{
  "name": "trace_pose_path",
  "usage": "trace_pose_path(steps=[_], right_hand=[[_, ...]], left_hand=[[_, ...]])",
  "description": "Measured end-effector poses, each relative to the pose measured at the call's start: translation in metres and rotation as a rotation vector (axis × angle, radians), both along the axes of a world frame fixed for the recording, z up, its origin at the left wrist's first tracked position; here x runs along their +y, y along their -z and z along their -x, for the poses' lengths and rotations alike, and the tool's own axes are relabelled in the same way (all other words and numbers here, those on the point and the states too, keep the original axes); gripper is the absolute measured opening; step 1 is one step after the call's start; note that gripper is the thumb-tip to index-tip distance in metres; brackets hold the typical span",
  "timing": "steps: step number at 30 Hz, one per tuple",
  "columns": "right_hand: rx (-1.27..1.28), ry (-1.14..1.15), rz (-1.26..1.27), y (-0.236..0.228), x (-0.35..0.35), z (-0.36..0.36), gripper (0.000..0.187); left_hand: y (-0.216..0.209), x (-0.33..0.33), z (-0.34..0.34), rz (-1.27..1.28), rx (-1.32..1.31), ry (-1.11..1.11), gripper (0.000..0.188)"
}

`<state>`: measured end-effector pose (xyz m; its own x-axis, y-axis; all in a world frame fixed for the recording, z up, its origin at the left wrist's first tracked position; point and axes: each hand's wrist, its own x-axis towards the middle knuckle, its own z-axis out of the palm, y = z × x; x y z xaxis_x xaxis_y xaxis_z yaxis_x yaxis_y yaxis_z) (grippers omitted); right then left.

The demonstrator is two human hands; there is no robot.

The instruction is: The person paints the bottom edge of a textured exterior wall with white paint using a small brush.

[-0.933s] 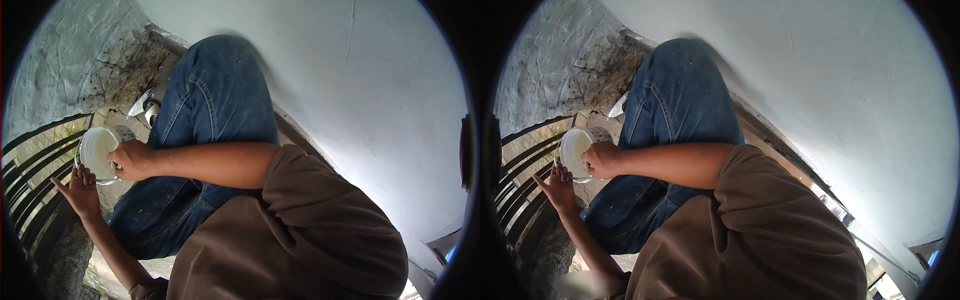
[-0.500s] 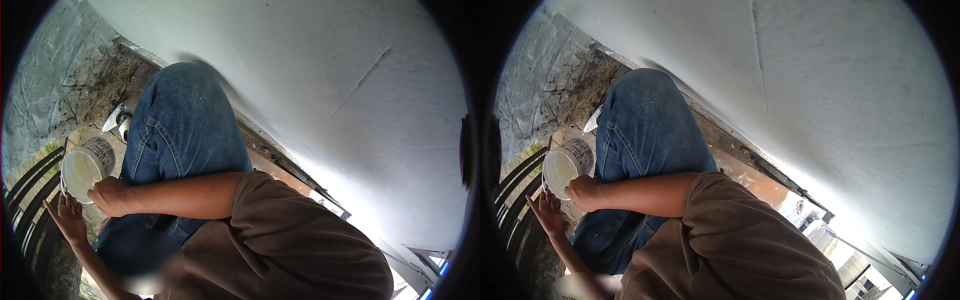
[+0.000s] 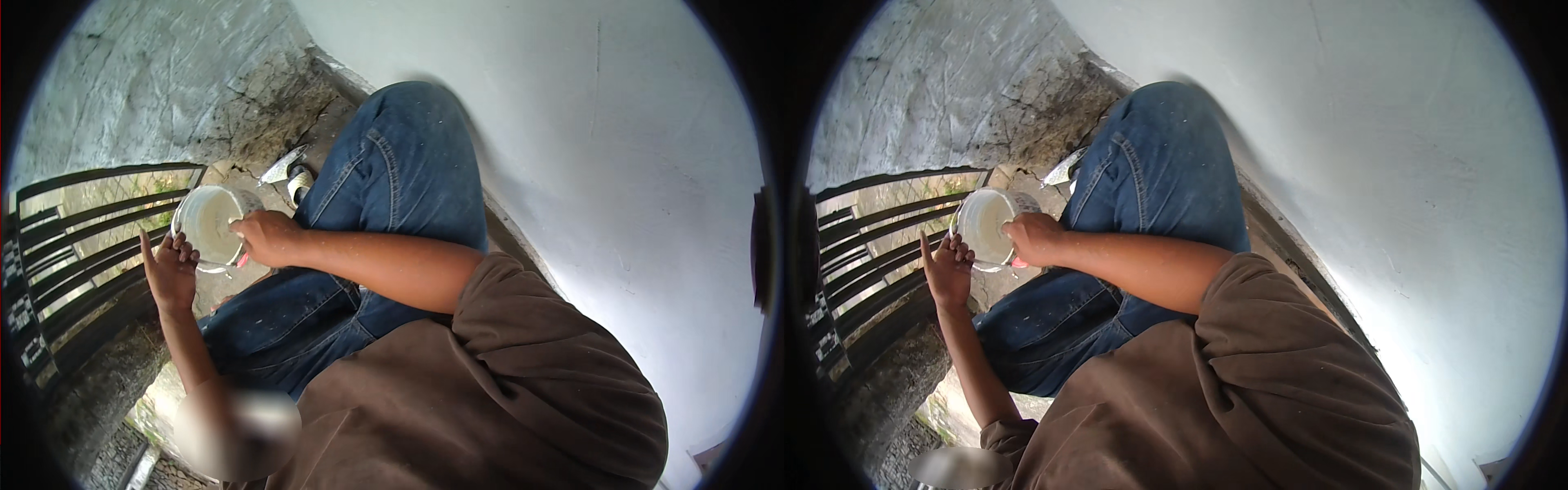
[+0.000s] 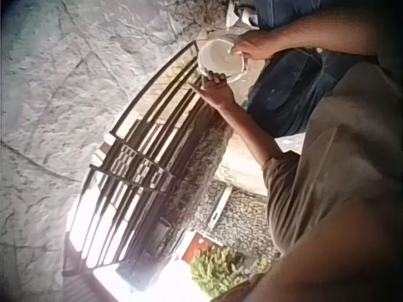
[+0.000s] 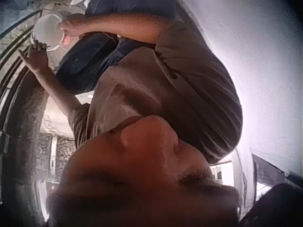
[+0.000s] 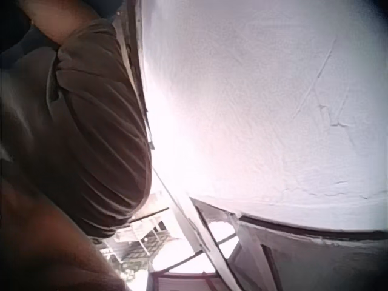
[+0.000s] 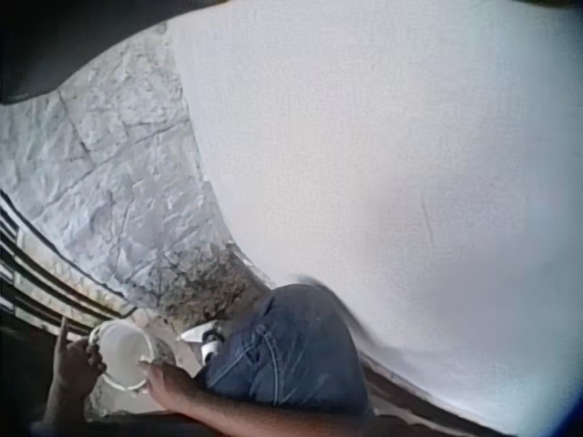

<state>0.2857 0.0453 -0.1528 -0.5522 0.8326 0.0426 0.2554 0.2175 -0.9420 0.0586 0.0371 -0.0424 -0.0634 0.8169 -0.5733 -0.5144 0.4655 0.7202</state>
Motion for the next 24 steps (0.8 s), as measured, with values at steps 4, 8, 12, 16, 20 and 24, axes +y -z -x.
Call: trace_pose_path(steps=[4, 8, 12, 16, 20, 24], right_hand=[[0.037, 0.013, -0.105, 0.004, 0.007, 0.020, 0.036], [0.099, 0.031, -0.135, -0.028, 0.020, 0.012, 0.035], [-0.008, 0.006, -0.087, -0.017, 0.001, 0.018, 0.036], [-0.033, -0.014, 0.055, 0.003, -0.010, 0.008, 0.038], [-0.021, 0.004, 0.070, -0.016, -0.010, 0.005, 0.036], [0.095, 0.001, 0.004, -0.035, -0.004, -0.007, 0.034]], left_hand=[[-0.021, 0.002, 0.001, 0.014, 0.076, -0.124, 0.057], [-0.034, 0.013, 0.007, -0.079, 0.165, -0.057, 0.058], [-0.015, -0.010, 0.013, -0.009, 0.079, -0.148, 0.055], [-0.008, -0.018, 0.017, -0.019, 0.018, -0.063, 0.058], [-0.023, -0.022, 0.017, -0.042, 0.013, -0.051, 0.060], [-0.034, -0.018, 0.019, -0.104, 0.015, -0.083, 0.063]])
